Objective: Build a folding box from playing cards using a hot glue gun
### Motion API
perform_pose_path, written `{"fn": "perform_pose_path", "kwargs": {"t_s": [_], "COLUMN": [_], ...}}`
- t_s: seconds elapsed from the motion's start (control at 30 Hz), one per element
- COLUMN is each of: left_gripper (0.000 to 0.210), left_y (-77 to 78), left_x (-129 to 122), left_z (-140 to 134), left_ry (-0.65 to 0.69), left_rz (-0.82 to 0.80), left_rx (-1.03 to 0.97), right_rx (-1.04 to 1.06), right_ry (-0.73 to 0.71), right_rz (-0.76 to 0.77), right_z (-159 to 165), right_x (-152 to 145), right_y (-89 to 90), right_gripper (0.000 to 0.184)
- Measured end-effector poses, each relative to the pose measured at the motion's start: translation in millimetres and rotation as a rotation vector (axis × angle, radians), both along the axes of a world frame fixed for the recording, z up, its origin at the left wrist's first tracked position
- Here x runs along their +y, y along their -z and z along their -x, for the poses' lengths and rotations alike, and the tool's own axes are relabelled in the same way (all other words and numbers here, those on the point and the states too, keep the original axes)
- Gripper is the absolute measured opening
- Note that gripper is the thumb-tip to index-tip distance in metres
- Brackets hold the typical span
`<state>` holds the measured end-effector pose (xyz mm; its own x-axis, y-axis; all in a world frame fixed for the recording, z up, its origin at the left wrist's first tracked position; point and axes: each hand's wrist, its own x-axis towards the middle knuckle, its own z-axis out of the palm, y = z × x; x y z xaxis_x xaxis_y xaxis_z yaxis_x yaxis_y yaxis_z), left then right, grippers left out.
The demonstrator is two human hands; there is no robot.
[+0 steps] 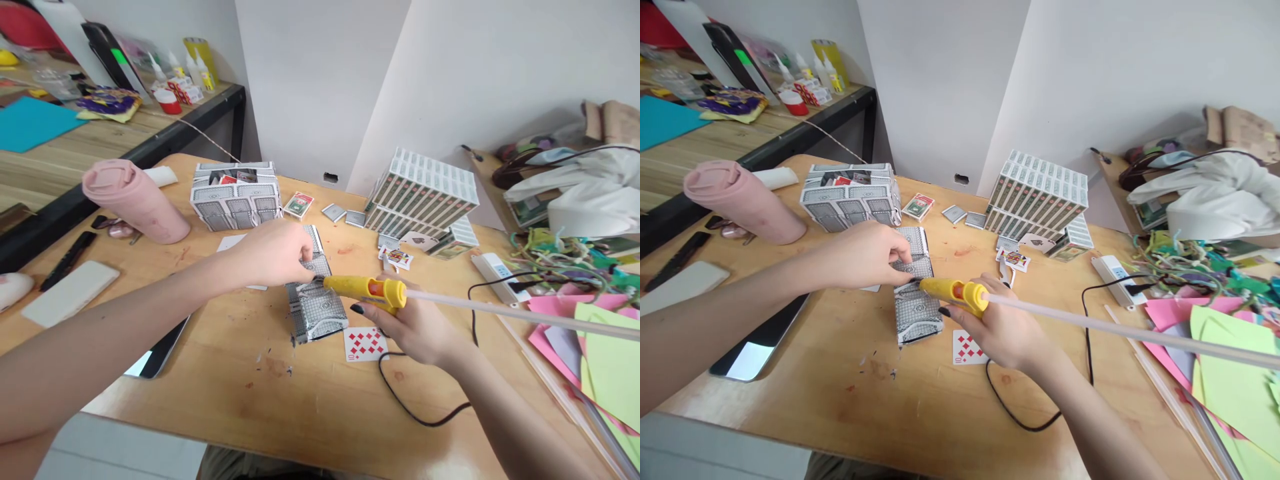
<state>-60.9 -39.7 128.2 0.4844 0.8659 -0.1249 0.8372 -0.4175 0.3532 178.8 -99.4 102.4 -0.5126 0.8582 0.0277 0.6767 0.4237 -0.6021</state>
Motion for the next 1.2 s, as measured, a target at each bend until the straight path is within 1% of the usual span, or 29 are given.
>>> {"fn": "perform_pose_path", "kwargs": {"t_s": [0.2, 0.33, 0.43, 0.57, 0.73, 0.8, 1.0, 1.2], "left_gripper": [0.016, 0.018, 0.019, 0.020, 0.018, 0.019, 0.019, 0.018], "left_y": [-1.0, -1.4, -1.4, -2.3, -4.7, -5.0, -3.0, -2.5], "left_x": [-1.1, -1.6, -1.5, -1.5, -1.8, -1.8, -2.8, -3.6], "left_z": [-0.3, 0.5, 0.4, -1.2, -3.1, -3.3, -2.6, -3.8], "left_ry": [0.012, 0.021, 0.018, 0.013, -0.004, -0.006, -0.011, -0.030], "left_rz": [-0.017, -0.034, -0.035, -0.022, -0.010, -0.010, -0.017, -0.016], "left_rx": [0.007, 0.010, 0.011, 0.020, 0.032, 0.034, 0.022, 0.036], "right_rx": [-0.061, -0.059, -0.075, -0.075, -0.037, -0.011, 0.027, -0.051], "right_ry": [0.042, 0.033, 0.027, 0.011, 0.017, -0.002, -0.123, -0.168], "right_rz": [0.026, -0.017, -0.062, -0.114, -0.135, -0.172, -0.348, -0.443], "right_z": [-5.9, -9.2, -12.1, -16.3, -18.3, -17.9, -12.1, -5.7], "right_x": [-1.9, -4.4, -5.9, -7.3, -9.8, -10.5, -9.1, -7.4], "right_y": [-4.7, -6.8, -7.6, -5.2, -1.1, -0.1, 3.1, 1.7], "right_gripper": [0.026, 0.025, 0.028, 0.030, 0.028, 0.026, 0.019, 0.018]}}
